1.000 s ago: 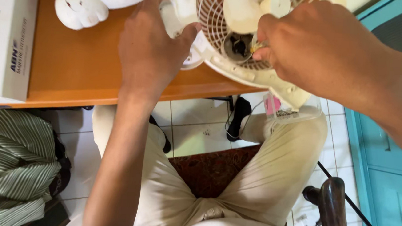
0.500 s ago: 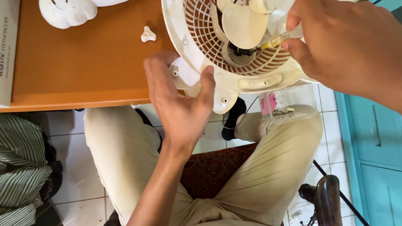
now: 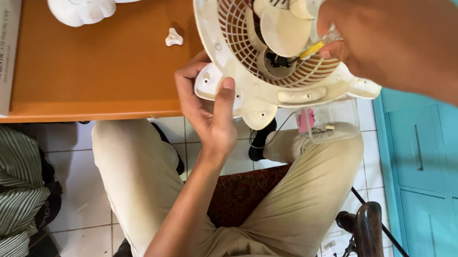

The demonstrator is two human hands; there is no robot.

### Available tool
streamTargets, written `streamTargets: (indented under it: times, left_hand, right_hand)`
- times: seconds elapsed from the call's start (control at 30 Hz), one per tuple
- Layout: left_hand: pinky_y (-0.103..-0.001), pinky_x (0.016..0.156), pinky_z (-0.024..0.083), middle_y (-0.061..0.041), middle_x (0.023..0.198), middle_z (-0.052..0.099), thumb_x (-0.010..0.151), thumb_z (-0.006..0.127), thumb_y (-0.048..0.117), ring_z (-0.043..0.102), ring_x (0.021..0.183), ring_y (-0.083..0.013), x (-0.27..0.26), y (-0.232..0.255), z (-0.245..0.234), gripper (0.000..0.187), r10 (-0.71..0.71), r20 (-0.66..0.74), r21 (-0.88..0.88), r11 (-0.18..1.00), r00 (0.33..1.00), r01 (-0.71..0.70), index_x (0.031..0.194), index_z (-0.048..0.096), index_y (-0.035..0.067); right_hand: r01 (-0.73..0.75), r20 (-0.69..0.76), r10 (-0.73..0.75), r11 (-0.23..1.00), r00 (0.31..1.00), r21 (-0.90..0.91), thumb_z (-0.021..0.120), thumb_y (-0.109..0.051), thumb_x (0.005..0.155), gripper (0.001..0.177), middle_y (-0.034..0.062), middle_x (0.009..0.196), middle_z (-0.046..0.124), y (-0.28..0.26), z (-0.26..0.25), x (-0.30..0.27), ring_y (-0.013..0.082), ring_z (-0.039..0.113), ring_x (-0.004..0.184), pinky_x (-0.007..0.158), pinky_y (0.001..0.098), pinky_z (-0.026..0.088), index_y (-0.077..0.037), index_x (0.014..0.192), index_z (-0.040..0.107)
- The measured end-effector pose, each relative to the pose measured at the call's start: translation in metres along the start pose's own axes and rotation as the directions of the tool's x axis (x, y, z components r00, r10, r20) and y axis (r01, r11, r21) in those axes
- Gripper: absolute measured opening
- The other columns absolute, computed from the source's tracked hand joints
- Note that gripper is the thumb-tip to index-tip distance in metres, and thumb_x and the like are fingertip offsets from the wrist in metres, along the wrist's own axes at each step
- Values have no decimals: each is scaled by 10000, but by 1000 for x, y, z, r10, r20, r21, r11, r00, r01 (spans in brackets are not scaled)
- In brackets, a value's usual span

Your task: The person disassembles a small white electric fan on a table. They remove the front grille, unscrew the motor housing, and separate the internal components using a screwdriver.

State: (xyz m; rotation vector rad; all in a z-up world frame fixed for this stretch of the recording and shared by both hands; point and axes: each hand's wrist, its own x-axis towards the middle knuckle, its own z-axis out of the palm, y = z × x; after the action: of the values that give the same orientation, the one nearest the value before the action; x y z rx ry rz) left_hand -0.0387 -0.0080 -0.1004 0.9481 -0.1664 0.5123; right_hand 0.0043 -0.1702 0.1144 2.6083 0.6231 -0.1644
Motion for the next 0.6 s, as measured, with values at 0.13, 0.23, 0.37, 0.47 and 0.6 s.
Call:
streamTargets:
  times: [0.13,0.23,0.37,0.47,0.6]
  left_hand:
    - [-337,1095,434,-185,1406,546,1081,679,217,534,1207,-178,-3,-4,-7,346,35,62,38,999,997,-37,1228,447,8]
    - [-343,1099,414,-190,1417,527,1076,681,228,513,1209,-187,-4,-5,-8,359,44,73,45,998,996,-47,1227,439,10]
    - [-345,1099,407,-187,1412,513,1067,686,230,502,1206,-187,-4,-6,-7,373,53,75,50,997,996,-56,1226,430,10]
    - [-346,1097,406,-188,1417,504,1065,679,230,497,1205,-185,-3,-6,-7,372,64,88,60,996,994,-70,1227,424,11]
    - [-351,1106,400,-197,1425,492,1063,663,210,489,1215,-188,-4,-6,-11,364,60,116,55,996,991,-67,1232,408,12]
  right_hand:
    - [227,-194,-270,949,943,-219,747,-339,864,231,28,759,697,-1,8,-4,209,699,784,731,348,538,-109,839,762]
    - [172,-142,-186,980,972,-105,729,-362,914,249,47,729,718,1,14,-7,228,691,702,713,365,543,-120,899,787]
    - [13,-139,-4,998,990,66,723,-395,950,350,102,911,743,3,21,-11,290,662,633,629,416,535,-54,898,783]
    - [-146,67,141,985,988,94,718,-393,978,373,109,711,733,6,24,-18,274,702,681,699,409,553,-77,1168,663]
    - [111,-247,-85,989,965,95,731,-205,927,170,90,831,706,6,24,-27,282,710,771,705,416,554,-51,982,683]
